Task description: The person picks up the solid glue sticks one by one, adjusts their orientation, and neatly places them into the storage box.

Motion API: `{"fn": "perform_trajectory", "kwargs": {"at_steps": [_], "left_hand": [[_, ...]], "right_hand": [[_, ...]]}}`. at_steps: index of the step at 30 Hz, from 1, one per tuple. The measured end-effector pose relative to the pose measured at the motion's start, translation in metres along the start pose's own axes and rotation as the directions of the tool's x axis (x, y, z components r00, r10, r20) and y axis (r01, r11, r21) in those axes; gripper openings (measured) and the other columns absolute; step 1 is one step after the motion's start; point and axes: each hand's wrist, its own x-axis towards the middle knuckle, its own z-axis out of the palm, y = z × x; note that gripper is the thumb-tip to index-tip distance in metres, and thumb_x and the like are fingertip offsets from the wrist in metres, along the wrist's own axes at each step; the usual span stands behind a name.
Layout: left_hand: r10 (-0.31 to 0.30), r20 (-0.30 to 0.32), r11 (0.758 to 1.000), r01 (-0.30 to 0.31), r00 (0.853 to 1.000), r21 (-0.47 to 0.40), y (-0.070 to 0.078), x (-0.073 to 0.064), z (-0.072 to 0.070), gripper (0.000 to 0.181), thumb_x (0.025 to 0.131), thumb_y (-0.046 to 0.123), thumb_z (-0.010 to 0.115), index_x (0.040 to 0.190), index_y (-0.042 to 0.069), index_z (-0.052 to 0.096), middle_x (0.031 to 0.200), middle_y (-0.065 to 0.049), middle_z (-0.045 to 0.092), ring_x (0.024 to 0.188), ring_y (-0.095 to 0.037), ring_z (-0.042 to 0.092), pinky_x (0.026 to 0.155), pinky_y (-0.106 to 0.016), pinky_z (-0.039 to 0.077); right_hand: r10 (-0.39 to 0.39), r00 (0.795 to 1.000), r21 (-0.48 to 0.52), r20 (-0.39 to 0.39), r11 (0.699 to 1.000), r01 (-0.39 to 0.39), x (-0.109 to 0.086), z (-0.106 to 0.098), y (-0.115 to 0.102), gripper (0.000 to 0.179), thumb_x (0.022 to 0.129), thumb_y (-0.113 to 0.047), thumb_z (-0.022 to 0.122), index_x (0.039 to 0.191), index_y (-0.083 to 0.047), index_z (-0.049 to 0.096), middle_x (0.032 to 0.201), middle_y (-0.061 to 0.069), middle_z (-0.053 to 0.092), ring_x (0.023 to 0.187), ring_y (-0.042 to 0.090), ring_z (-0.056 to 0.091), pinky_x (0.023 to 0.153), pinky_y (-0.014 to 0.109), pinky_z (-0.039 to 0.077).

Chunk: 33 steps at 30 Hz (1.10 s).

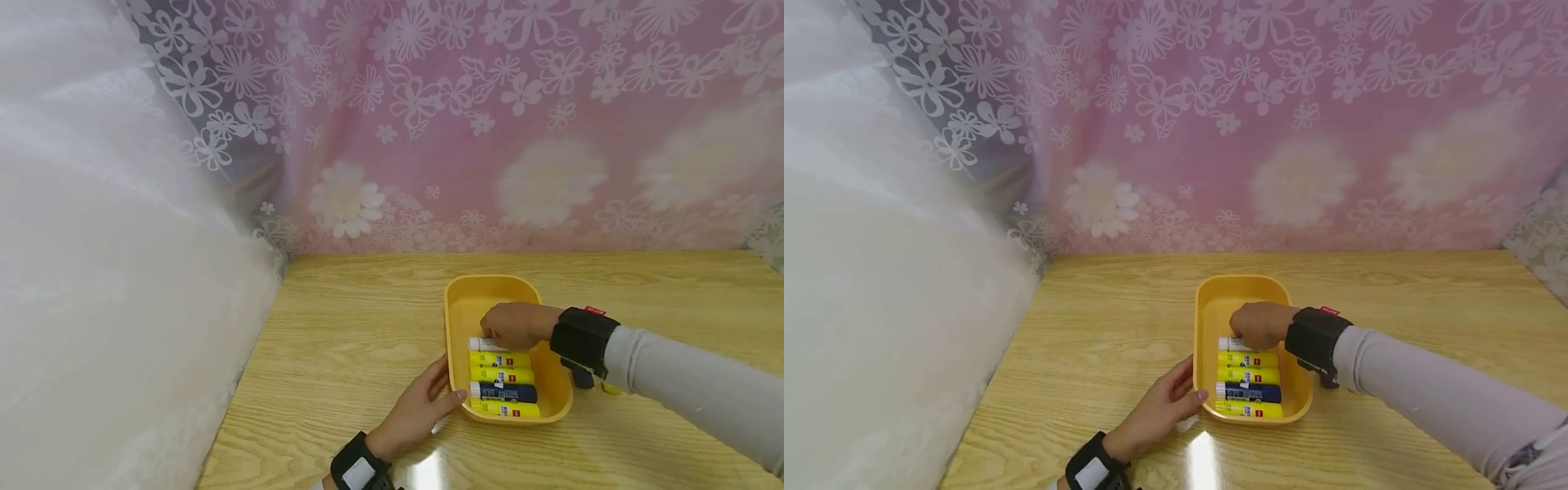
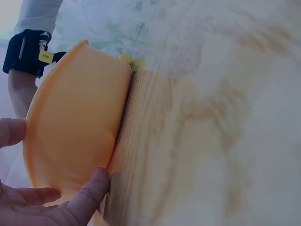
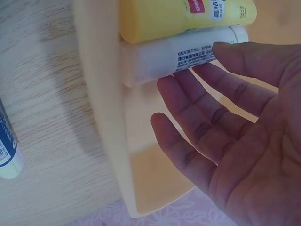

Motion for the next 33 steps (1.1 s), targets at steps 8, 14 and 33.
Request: {"fn": "perform_trajectory", "kwargs": {"at_steps": [8, 14, 33], "left_hand": [[0.018, 0.012, 1.000, -0.018, 1.000, -0.019, -0.001, 0.001, 0.001, 0.062, 0.089, 0.024, 0.054, 0.143, 0.017, 0.023, 0.147, -0.005, 0.027, 0.123, -0.008, 0.032, 0.101, -0.032, 0.037], [0.001, 0.009, 1.000, -0.001, 1.000, -0.025, -0.002, 0.001, 0.002, 0.064, 0.089, 0.025, 0.056, 0.143, 0.015, 0.023, 0.147, -0.006, 0.027, 0.124, -0.009, 0.032, 0.100, -0.032, 0.037], [-0.019, 0.003, 1.000, 0.019, 1.000, 0.004, 0.002, -0.001, 0.002, 0.064, 0.089, 0.026, 0.055, 0.143, 0.016, 0.023, 0.147, -0.006, 0.027, 0.124, -0.010, 0.031, 0.102, -0.034, 0.035]], "right_hand": [[0.014, 1.000, 0.004, -0.019, 1.000, -0.014, -0.004, 0.000, -0.001, 0.014, 0.083, -0.019, 0.062, 0.093, -0.009, 0.061, 0.080, 0.002, 0.058, 0.067, 0.015, 0.050, 0.074, 0.037, 0.053], [0.029, 0.999, -0.004, -0.029, 1.000, -0.029, -0.007, 0.001, 0.002, 0.018, 0.084, -0.022, 0.061, 0.098, -0.010, 0.061, 0.087, 0.004, 0.062, 0.070, 0.015, 0.051, 0.078, 0.040, 0.053], [0.170, 0.870, 0.002, -0.463, 0.982, -0.190, -0.096, 0.010, 0.091, 0.022, 0.082, -0.019, 0.061, 0.089, 0.000, 0.053, 0.068, 0.004, 0.054, 0.050, 0.011, 0.041, 0.046, 0.030, 0.044]]}}
